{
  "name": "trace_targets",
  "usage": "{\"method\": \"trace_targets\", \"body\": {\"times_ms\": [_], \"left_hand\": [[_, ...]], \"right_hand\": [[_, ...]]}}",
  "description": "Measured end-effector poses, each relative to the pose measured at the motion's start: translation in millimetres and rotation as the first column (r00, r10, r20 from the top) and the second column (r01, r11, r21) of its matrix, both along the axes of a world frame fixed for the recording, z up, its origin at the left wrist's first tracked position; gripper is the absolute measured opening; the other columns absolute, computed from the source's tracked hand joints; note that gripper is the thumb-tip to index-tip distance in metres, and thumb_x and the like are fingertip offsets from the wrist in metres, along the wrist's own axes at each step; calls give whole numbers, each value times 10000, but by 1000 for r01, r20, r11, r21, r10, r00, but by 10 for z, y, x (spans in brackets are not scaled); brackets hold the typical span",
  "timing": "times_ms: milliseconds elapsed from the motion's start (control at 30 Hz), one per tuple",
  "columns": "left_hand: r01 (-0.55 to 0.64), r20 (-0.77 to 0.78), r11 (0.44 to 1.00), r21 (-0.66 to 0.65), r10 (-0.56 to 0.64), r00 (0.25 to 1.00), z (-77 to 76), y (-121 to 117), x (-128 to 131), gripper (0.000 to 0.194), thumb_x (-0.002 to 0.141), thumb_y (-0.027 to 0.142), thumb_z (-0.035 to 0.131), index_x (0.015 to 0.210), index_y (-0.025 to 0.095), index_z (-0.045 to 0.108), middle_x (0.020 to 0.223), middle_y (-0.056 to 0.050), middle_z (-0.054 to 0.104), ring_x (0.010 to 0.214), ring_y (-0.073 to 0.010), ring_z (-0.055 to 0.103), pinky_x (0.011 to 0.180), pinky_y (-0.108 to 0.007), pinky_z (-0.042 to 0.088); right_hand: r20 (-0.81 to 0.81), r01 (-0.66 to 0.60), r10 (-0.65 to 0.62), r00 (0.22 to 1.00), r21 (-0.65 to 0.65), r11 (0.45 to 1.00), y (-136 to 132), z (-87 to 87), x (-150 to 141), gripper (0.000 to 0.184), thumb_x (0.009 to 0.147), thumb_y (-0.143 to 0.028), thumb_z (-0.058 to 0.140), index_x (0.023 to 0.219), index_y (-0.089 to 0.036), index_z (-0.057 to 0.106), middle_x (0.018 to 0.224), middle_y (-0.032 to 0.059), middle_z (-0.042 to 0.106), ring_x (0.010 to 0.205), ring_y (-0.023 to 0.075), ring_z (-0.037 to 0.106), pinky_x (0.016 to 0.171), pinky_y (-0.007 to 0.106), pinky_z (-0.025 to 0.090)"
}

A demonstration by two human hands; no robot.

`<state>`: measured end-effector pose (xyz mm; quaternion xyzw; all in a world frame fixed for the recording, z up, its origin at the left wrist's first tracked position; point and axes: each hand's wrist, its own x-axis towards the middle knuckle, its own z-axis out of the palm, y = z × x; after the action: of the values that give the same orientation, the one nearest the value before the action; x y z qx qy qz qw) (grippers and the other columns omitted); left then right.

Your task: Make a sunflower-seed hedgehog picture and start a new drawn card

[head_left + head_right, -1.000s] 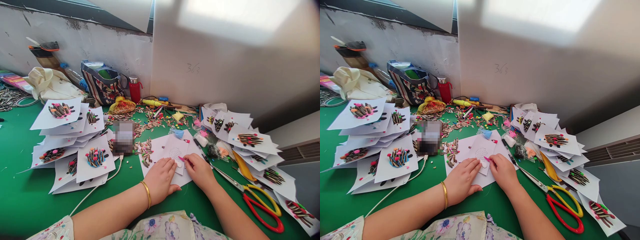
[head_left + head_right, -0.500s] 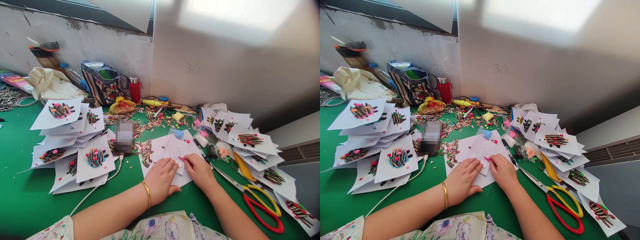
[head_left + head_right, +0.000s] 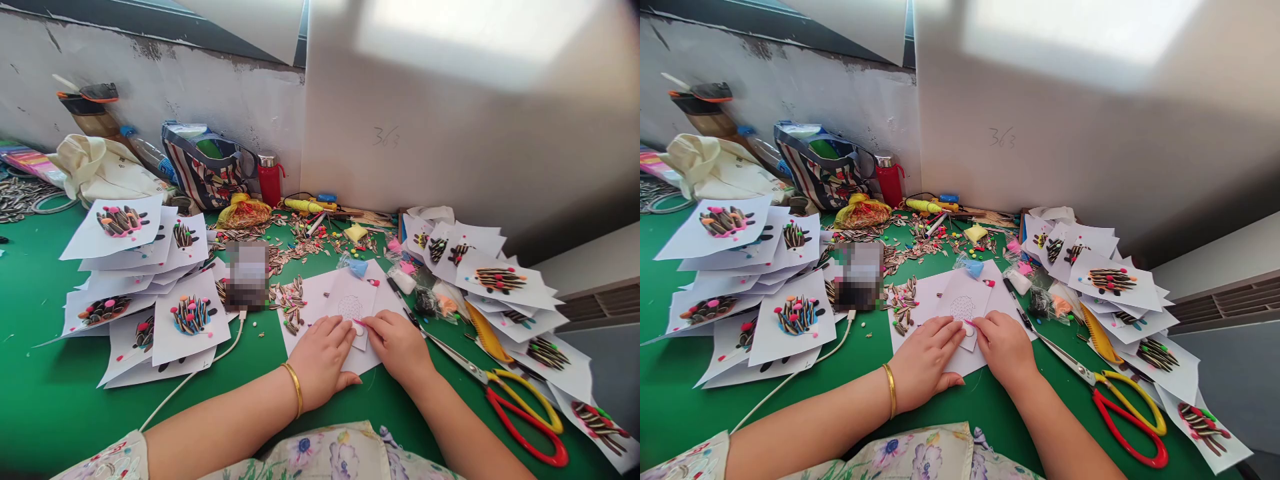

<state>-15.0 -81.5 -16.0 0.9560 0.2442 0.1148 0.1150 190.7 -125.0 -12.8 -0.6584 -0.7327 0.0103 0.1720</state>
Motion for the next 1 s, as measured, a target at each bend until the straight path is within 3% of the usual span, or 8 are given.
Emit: {"method": "trace_targets", "body": {"times_ms": [500,1000], "left_hand": [[-13,-7,1000,3,13,1000,31,-7,24,812,789,666,573,1408,160,432,1399,-112,508,1297,-320,403,1092,-478,319],[-1,-46,1000,25,2,999,55,-17,38,802,824,699,484,1402,144,448,1442,-111,478,1315,-327,386,1097,-472,283]], "right_hand": [[18,-49,49,999,-5,999,-12,20,-13,230,908,-191,502,972,-208,723,834,63,646,804,189,583,736,297,428],[-23,-30,30,999,-13,999,-14,28,-9,221,909,-198,497,957,-210,713,826,60,651,812,196,596,734,301,443]]}}
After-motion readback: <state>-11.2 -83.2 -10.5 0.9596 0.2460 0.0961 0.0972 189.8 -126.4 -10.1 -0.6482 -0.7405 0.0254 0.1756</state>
